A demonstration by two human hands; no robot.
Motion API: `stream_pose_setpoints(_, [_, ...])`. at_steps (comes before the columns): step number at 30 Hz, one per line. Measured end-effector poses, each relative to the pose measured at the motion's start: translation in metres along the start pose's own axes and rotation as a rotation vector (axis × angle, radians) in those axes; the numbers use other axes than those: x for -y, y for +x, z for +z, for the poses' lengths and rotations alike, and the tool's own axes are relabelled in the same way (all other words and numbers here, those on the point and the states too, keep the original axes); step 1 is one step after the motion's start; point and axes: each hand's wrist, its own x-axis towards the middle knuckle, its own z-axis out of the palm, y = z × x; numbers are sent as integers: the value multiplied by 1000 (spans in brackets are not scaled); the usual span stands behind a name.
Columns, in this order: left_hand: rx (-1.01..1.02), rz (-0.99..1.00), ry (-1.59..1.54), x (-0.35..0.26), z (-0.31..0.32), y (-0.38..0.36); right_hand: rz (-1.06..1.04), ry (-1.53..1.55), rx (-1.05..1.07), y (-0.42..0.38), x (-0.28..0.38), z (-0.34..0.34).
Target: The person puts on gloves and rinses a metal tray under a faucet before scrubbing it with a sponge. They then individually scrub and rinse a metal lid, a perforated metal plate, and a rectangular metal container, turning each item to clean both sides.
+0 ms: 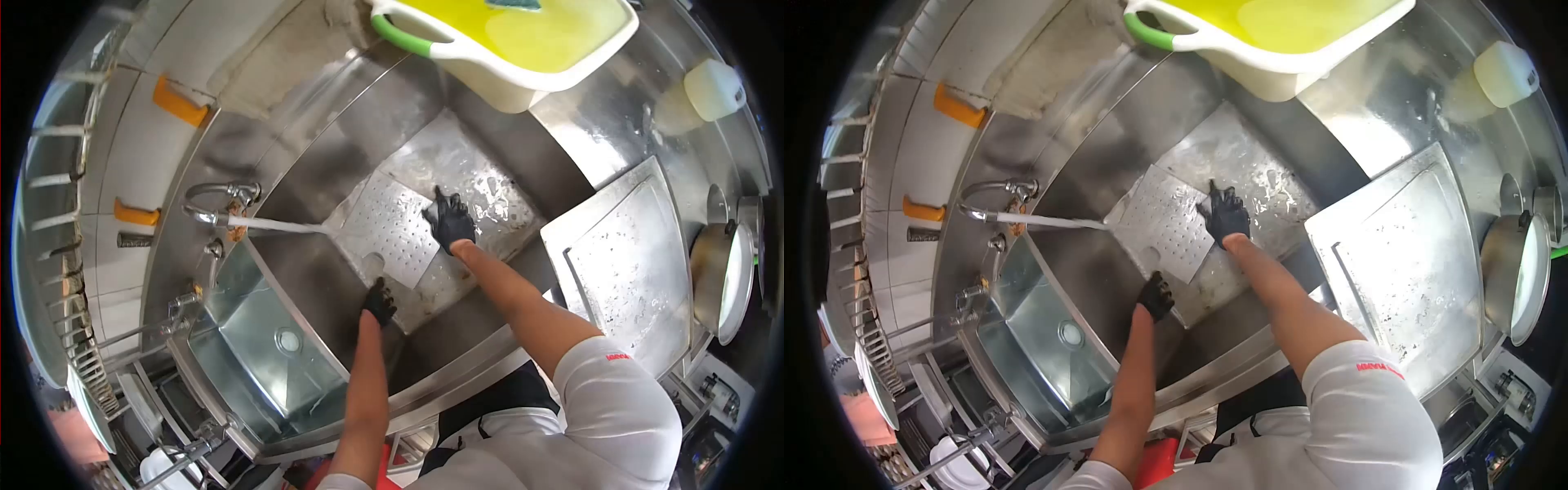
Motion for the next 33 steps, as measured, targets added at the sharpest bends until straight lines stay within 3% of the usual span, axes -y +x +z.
stream_pose_setpoints(1, [14, 7, 7, -17, 1, 7, 143, 106, -1, 14, -3, -5])
stream_pose_setpoints(5, [-137, 744, 2059, -80, 3, 42, 492, 237, 126, 25, -40, -24])
stream_pose_setpoints(6, [-184, 791, 2141, -89, 5, 51, 369, 167, 62, 12, -60, -16])
stream_pose_setpoints(7, [-199, 814, 2092, -102, 5, 59, 339, 134, 117, 1, -75, -15])
stream_pose_setpoints(9, [-231, 932, 1729, -126, 7, 69, 544, 522, 174, -16, -107, 3])
stream_pose_setpoints(11, [46, 1041, 1007, -139, 18, 87, 687, 726, 133, -4, -144, 40])
stream_pose_setpoints(12, [249, 981, 676, -141, 20, 92, 709, 649, 164, -5, -132, 24])
stream_pose_setpoints(13, [413, 877, 437, -140, 24, 95, 729, 573, 198, -6, -119, 7])
stream_pose_setpoints(16, [508, 289, -263, -150, 12, 70, 675, 489, 227, -7, -97, -9])
stream_pose_setpoints(17, [519, 93, -488, -155, 9, 62, 644, 634, 193, -4, -96, 0])
stream_pose_setpoints(18, [693, 178, -407, -150, 13, 70, 616, 777, 158, -6, -100, 15])
stream_pose_setpoints(20, [679, 168, -400, -147, 32, 54, 649, 937, 215, -3, -124, 75])
stream_pose_setpoints(24, [664, 235, -416, -151, 72, 20, 585, 942, 339, -19, -98, 58])
stream_pose_setpoints(26, [652, 234, -403, -161, 99, 6, 373, 557, 339, -19, -88, 46])
stream_pose_setpoints(29, [775, 453, -248, -164, 139, -5, -42, -344, 215, -18, -74, 20])
stream_pose_setpoints(30, [619, 531, -122, -160, 146, -7, -135, -593, 142, -19, -72, 15])
stream_pose_setpoints(31, [654, 456, -195, -162, 159, -26, -185, -725, 91, -20, -72, 13])
stream_pose_setpoints(33, [390, 822, 262, -147, 180, -104, -360, -870, 107, -18, -87, 23])
